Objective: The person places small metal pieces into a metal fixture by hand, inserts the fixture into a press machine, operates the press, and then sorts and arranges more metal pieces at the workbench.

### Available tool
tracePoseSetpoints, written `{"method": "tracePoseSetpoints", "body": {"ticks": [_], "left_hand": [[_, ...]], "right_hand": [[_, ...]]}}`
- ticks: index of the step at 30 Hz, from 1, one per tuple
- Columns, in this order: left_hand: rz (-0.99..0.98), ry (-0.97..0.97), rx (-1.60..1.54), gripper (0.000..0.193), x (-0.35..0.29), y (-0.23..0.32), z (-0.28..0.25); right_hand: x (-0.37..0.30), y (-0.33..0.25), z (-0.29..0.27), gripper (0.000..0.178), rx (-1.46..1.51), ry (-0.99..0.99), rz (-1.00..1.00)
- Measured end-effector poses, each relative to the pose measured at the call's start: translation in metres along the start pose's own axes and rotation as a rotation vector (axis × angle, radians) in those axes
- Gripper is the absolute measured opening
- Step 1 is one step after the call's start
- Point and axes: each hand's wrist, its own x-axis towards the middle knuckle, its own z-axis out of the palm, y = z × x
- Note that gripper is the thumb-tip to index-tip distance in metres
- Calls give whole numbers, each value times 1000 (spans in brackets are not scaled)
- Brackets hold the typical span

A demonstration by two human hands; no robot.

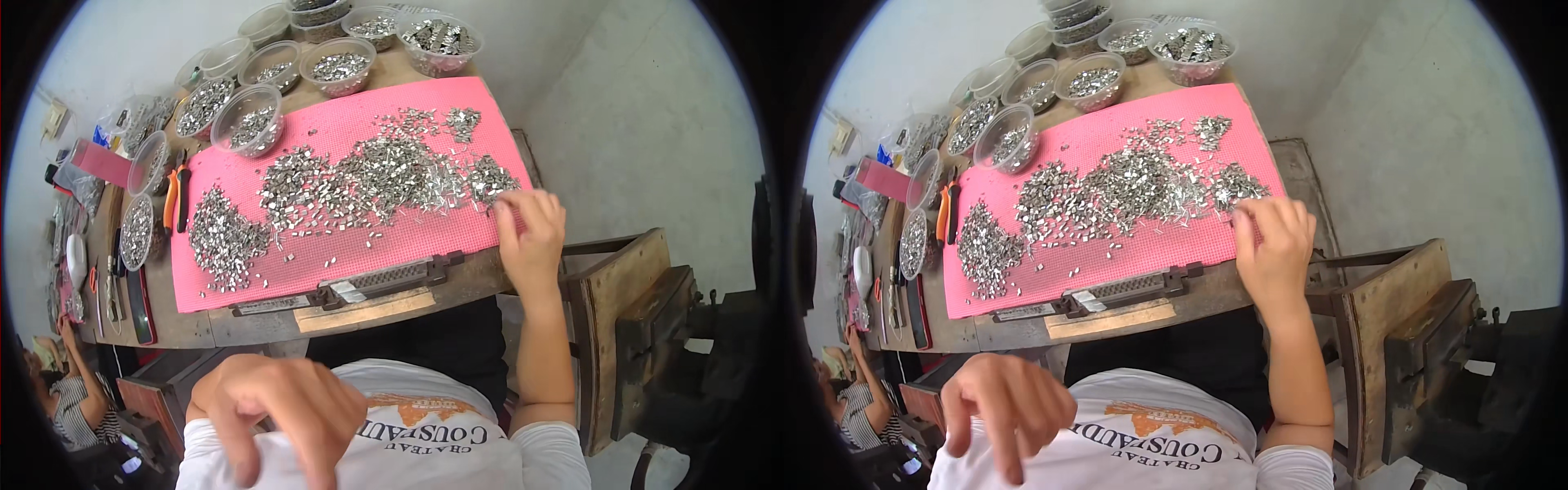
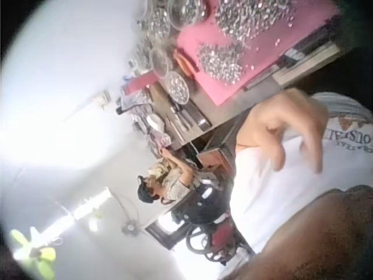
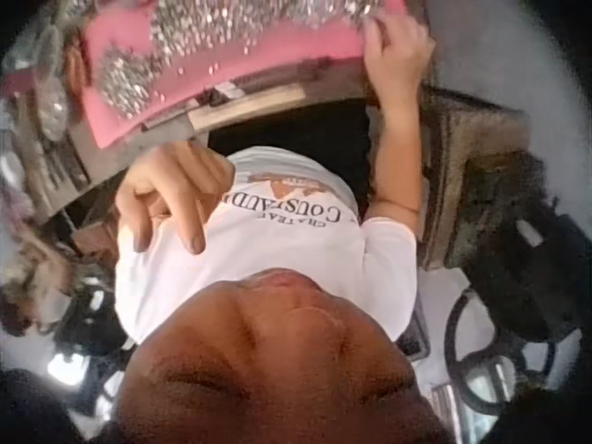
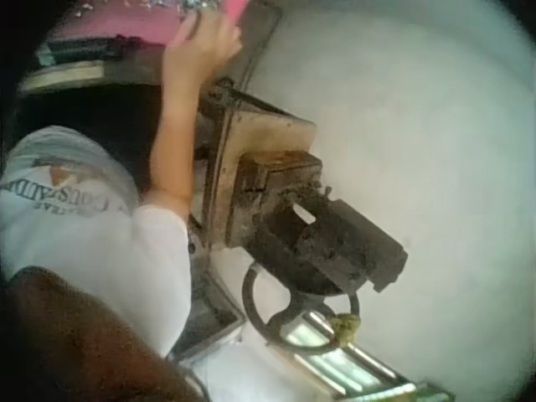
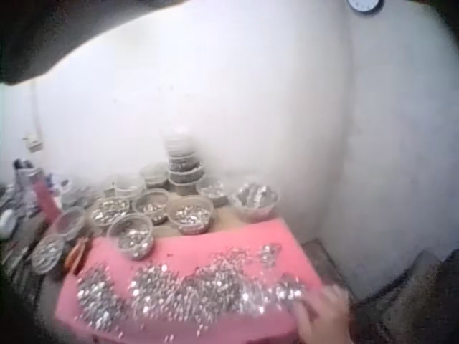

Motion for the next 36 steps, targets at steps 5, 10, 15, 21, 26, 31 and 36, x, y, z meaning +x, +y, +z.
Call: {"method": "tracePoseSetpoints", "body": {"ticks": [5,10,15,21,26,31,36], "left_hand": [[-320,455,374,40,-12,5,1],[-520,457,734,36,-9,21,-18],[-680,652,1019,34,-10,42,-55],[-792,891,828,34,-18,47,-124],[-750,953,1192,29,-6,34,-185],[-776,1017,1451,29,8,19,-223],[-874,1023,1578,26,13,10,-240]], "right_hand": [[64,9,1,10,267,-127,152],[104,27,20,11,237,-397,75],[121,35,37,11,33,-534,48],[116,41,46,8,18,-468,-27],[111,46,49,8,86,-437,-31],[108,47,45,9,275,-421,124],[106,49,45,10,316,-415,116]]}}
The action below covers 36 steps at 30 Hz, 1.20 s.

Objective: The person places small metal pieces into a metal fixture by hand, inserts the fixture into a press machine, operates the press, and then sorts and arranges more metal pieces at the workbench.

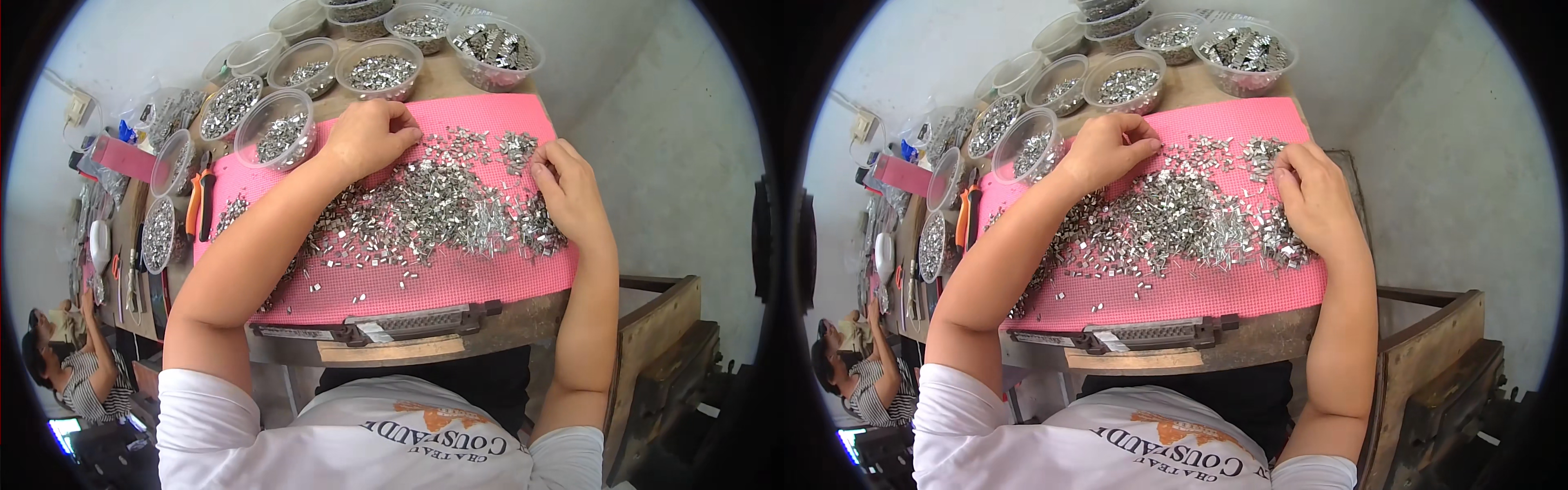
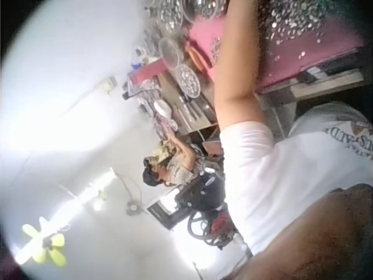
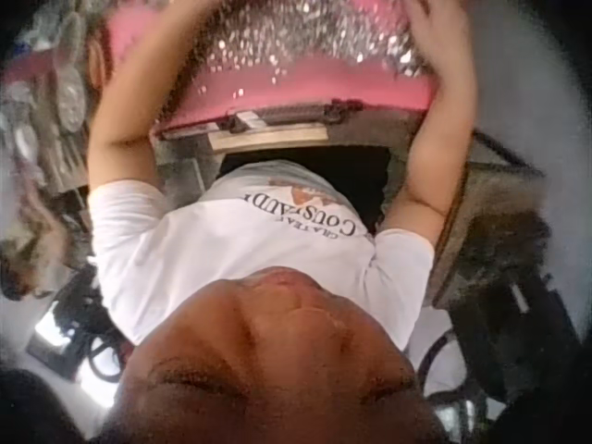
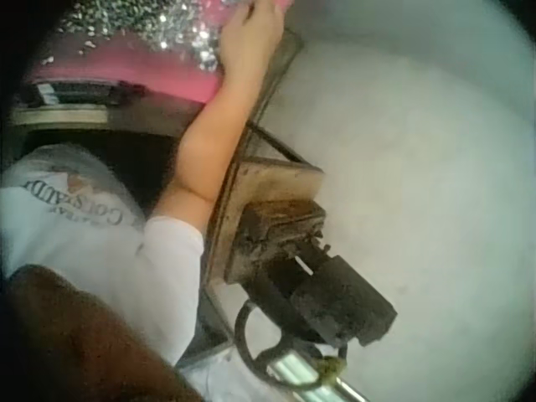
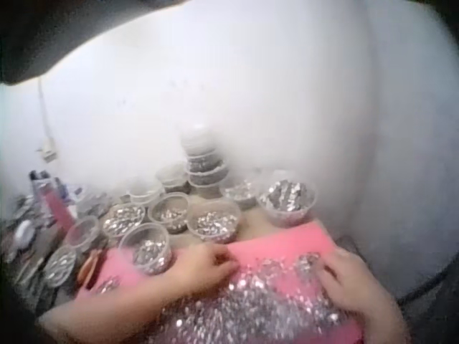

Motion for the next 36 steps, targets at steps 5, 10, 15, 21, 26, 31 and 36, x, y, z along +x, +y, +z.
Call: {"method": "tracePoseSetpoints", "body": {"ticks": [5,10,15,21,26,31,36], "left_hand": [[-2,-35,-65,25,0,-7,1],[-71,-28,-226,24,-1,-18,-3],[-56,-49,-223,23,-2,-16,-5],[-16,-38,-67,23,-8,-1,-5],[23,-32,30,21,-6,6,-4],[113,36,273,20,-11,10,0],[162,65,375,21,-12,16,3]], "right_hand": [[-1,5,-2,9,12,-21,-4],[-1,5,-6,8,69,9,35],[-2,20,-7,9,-75,82,-52],[0,18,-8,13,-75,105,52],[-1,19,-15,14,82,94,186],[-4,20,-18,11,25,8,56],[-5,20,-16,10,-13,6,20]]}}
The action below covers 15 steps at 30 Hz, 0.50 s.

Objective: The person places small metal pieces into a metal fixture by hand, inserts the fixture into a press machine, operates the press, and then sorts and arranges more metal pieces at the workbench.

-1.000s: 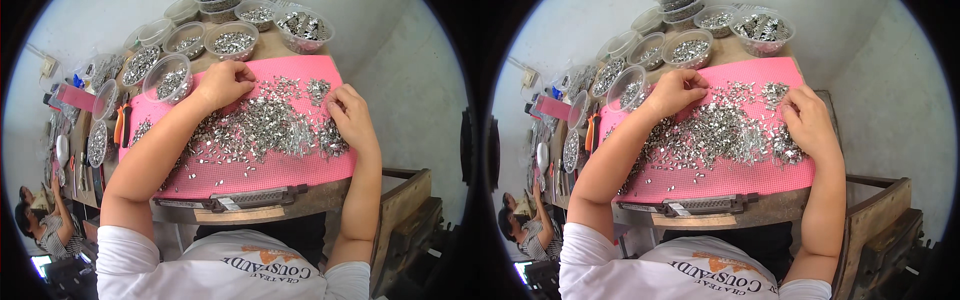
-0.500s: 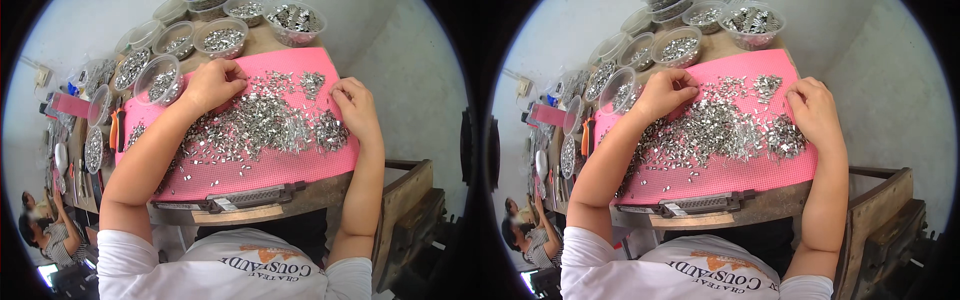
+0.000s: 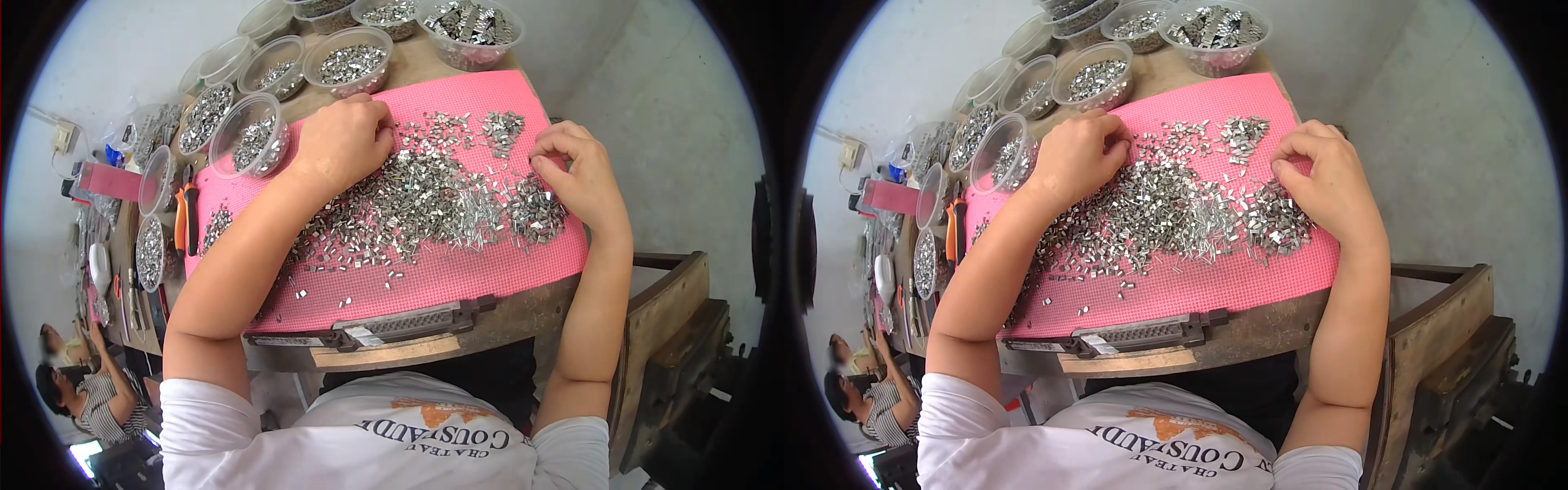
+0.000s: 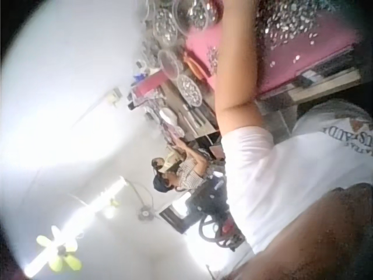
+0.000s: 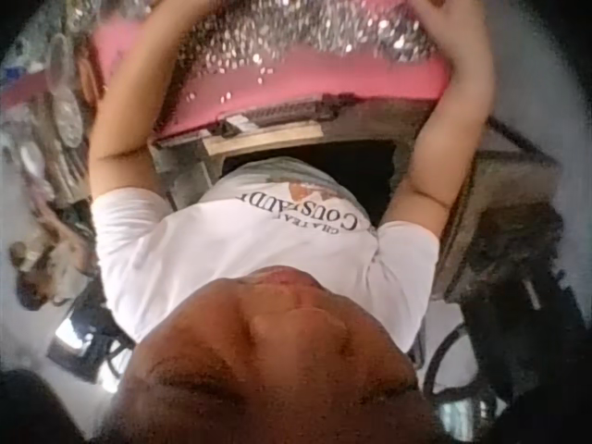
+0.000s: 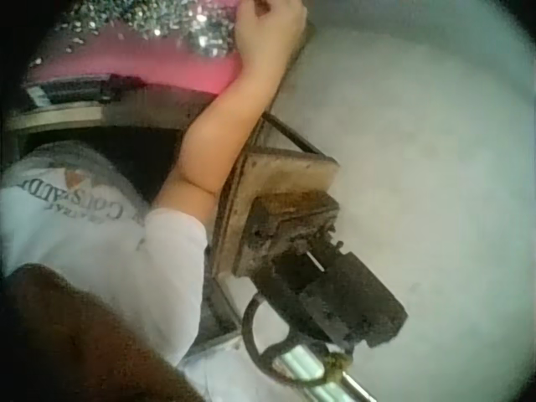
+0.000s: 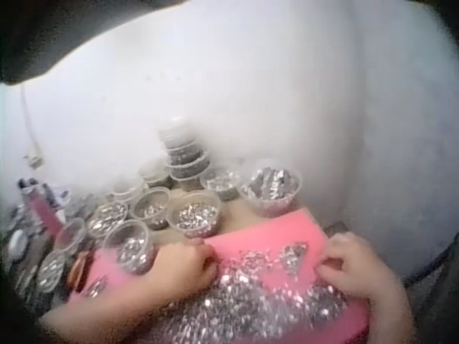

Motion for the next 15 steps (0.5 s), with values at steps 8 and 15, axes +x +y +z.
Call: {"method": "tracePoseSetpoints", "body": {"ticks": [8,15], "left_hand": [[-43,-64,-366,16,-14,-1,-19],[-157,-364,-1256,15,-50,17,-30]], "right_hand": [[0,-3,0,10,53,-4,83],[0,-2,4,9,-12,11,18]]}}
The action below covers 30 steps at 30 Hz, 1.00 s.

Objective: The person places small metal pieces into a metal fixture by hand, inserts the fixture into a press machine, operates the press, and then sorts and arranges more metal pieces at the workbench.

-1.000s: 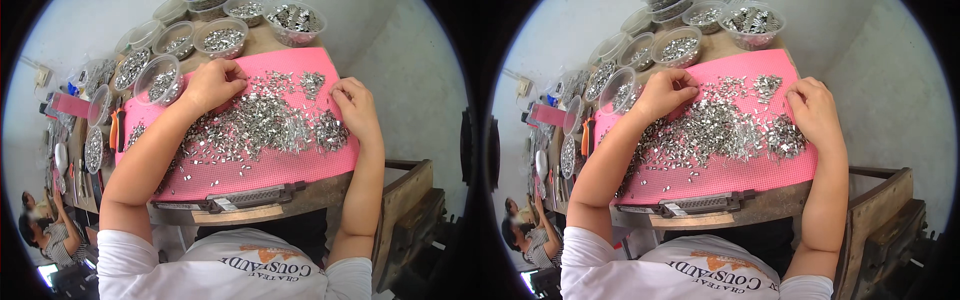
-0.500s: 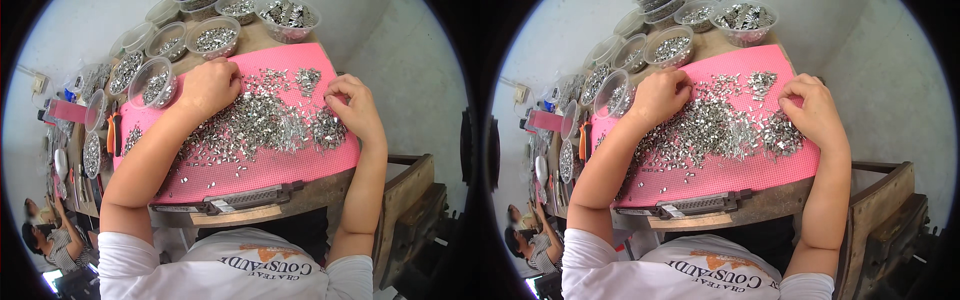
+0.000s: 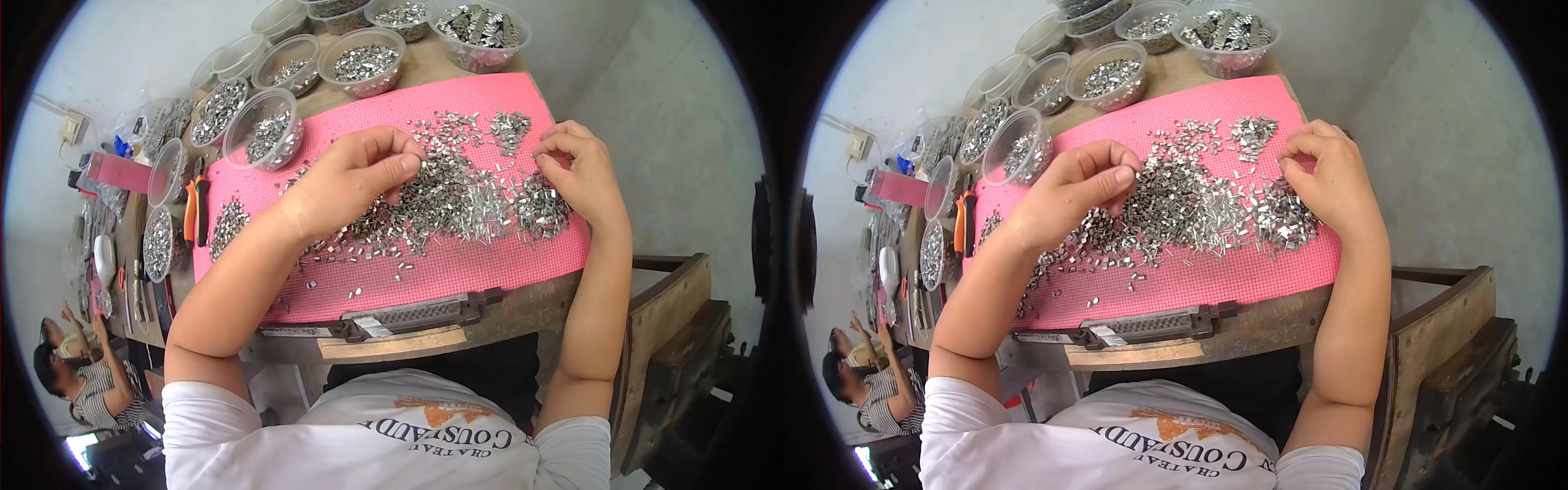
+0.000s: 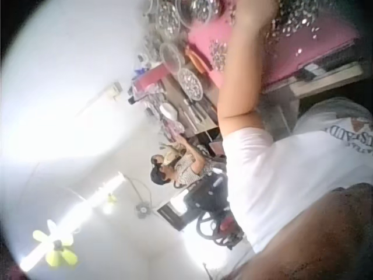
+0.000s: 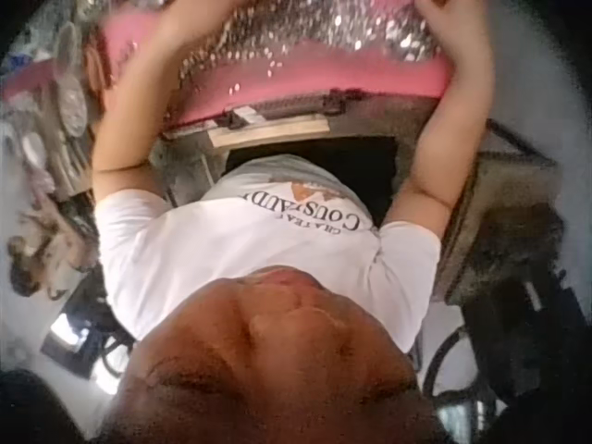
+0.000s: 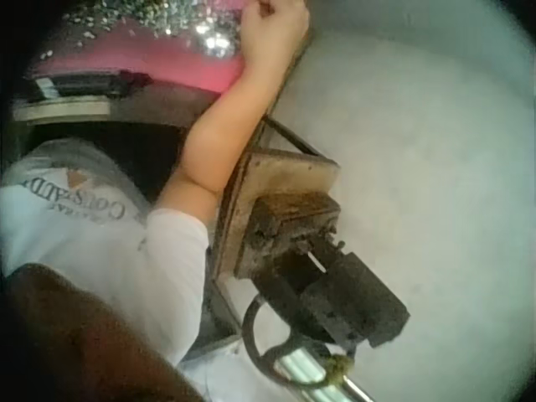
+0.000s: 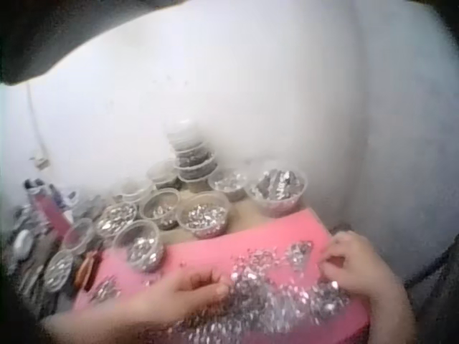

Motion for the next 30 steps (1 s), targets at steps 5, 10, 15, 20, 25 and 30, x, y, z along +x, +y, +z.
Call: {"method": "tracePoseSetpoints", "body": {"ticks": [5,10,15,20,25,30], "left_hand": [[-8,-56,-52,17,-10,-3,9],[-37,-86,-78,15,-18,-3,14],[-54,-129,-159,15,-21,-3,16],[-47,-104,-195,13,-25,-4,18],[-43,-69,-156,17,-37,0,26],[-14,-16,-111,13,-63,3,33]], "right_hand": [[-1,-3,0,10,-23,-7,-20],[4,-3,-1,10,97,-18,87],[3,-1,-1,10,49,-30,4],[1,-4,4,10,1,-46,-135],[-3,-10,8,9,-246,-25,-154],[-26,-31,0,8,-439,89,-181]]}}
